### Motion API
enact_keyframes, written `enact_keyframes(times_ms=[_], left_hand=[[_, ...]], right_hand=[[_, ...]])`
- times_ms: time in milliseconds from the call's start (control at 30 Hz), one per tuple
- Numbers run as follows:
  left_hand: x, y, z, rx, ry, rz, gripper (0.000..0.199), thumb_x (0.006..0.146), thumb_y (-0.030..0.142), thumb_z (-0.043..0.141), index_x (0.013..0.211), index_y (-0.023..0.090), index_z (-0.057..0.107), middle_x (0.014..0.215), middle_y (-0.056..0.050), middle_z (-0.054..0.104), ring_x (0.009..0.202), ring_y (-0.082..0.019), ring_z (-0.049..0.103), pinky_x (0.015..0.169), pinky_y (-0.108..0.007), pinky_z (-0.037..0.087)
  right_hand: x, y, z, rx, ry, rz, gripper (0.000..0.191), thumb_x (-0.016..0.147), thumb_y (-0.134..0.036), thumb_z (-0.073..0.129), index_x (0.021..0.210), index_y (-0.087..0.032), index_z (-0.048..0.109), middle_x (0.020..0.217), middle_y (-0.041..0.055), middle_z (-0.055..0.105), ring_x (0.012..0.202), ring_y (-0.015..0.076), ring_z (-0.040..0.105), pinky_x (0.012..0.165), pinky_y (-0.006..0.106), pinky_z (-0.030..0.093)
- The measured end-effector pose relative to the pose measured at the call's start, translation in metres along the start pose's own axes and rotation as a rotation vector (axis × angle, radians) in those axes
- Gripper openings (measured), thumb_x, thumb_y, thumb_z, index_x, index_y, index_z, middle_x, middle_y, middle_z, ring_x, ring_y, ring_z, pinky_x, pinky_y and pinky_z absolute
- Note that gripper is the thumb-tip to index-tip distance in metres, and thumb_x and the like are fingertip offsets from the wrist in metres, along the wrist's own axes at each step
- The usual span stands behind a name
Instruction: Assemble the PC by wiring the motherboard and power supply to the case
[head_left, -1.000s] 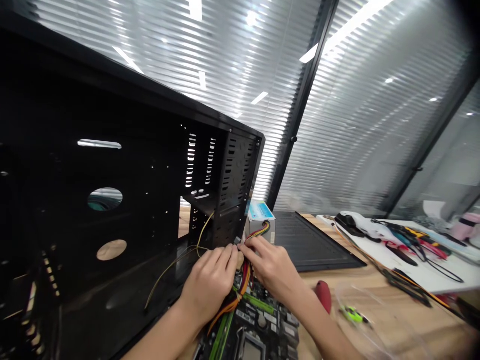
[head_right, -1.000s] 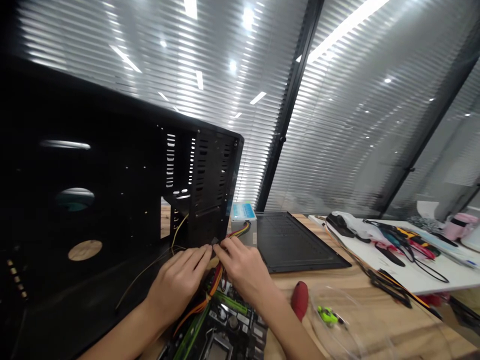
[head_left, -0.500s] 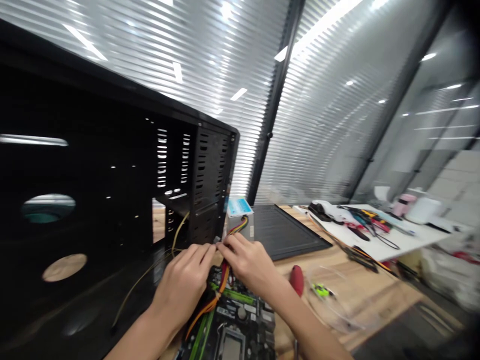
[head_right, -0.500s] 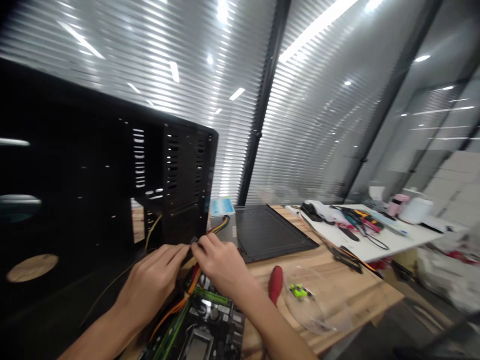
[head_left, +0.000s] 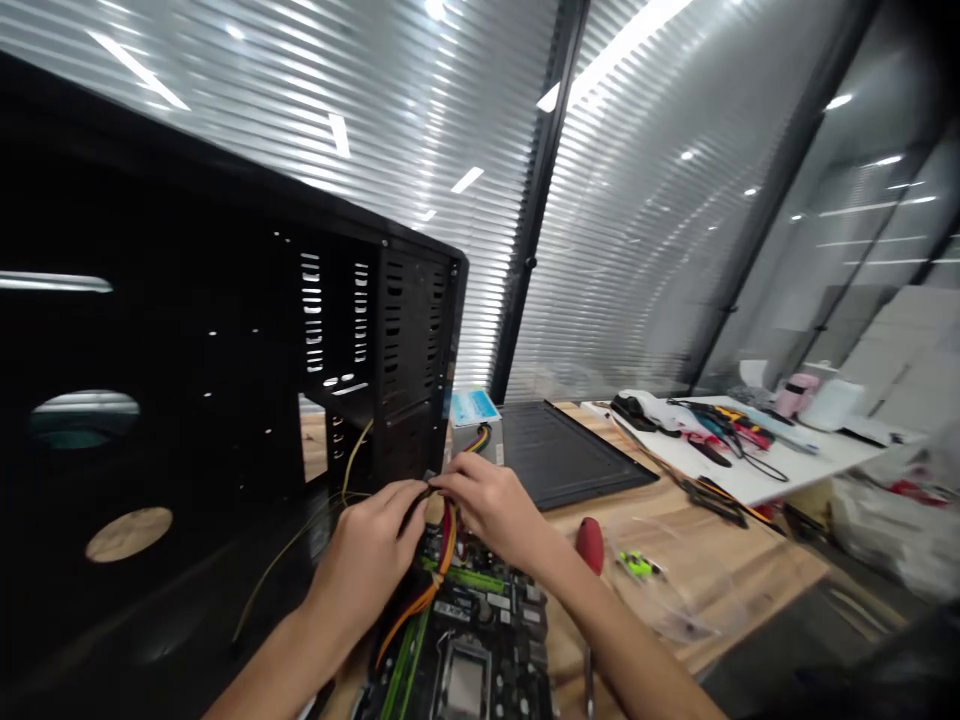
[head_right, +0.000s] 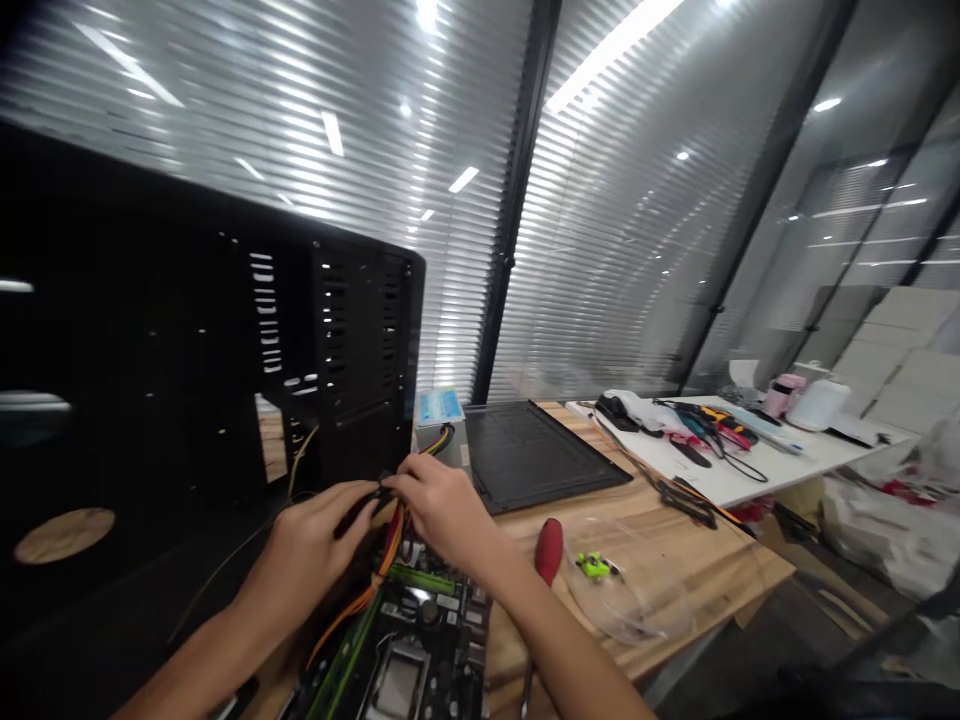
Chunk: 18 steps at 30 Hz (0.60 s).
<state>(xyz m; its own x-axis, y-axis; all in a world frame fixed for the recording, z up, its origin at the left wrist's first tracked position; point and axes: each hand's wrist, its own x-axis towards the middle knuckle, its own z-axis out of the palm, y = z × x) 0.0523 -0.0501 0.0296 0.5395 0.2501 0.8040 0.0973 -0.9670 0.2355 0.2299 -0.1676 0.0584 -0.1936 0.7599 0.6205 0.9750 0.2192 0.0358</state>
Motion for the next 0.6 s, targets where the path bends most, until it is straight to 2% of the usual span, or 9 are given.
enact_keyframes(times_ms=[100, 233, 600], left_hand=[[0.0017, 0.0026, 0.0004, -0.132, -0.039, -0.126, 0.02, 0.094, 0.016, 0.065, 0.111, 0.021, 0.075, 0.109, -0.004, 0.081, 0.093, -0.019, 0.079, 0.085, -0.03, 0.063], [0.0006, 0.0054, 0.0001, -0.173, -0.085, -0.213, 0.025, 0.092, 0.01, 0.065, 0.111, 0.022, 0.077, 0.108, -0.004, 0.082, 0.096, -0.02, 0.078, 0.088, -0.032, 0.062], [-0.0021, 0.0067, 0.0002, -0.184, -0.102, -0.205, 0.03, 0.097, 0.011, 0.061, 0.118, 0.024, 0.078, 0.115, -0.004, 0.082, 0.101, -0.02, 0.078, 0.096, -0.032, 0.062]], right_hand=[[-0.0023, 0.0046, 0.0069, 0.119, 0.056, 0.034, 0.025, 0.107, -0.014, 0.05, 0.122, -0.02, 0.069, 0.107, 0.0076, 0.066, 0.097, 0.019, 0.063, 0.083, 0.03, 0.052], [-0.0035, 0.0045, 0.0073, 0.102, 0.032, 0.032, 0.028, 0.107, -0.013, 0.048, 0.123, -0.02, 0.069, 0.107, 0.0082, 0.066, 0.095, 0.0202, 0.063, 0.079, 0.031, 0.051], [-0.0039, 0.0027, 0.0049, 0.002, 0.046, -0.042, 0.031, 0.104, -0.009, 0.046, 0.124, -0.018, 0.068, 0.106, 0.0099, 0.066, 0.097, 0.021, 0.063, 0.077, 0.03, 0.054]])
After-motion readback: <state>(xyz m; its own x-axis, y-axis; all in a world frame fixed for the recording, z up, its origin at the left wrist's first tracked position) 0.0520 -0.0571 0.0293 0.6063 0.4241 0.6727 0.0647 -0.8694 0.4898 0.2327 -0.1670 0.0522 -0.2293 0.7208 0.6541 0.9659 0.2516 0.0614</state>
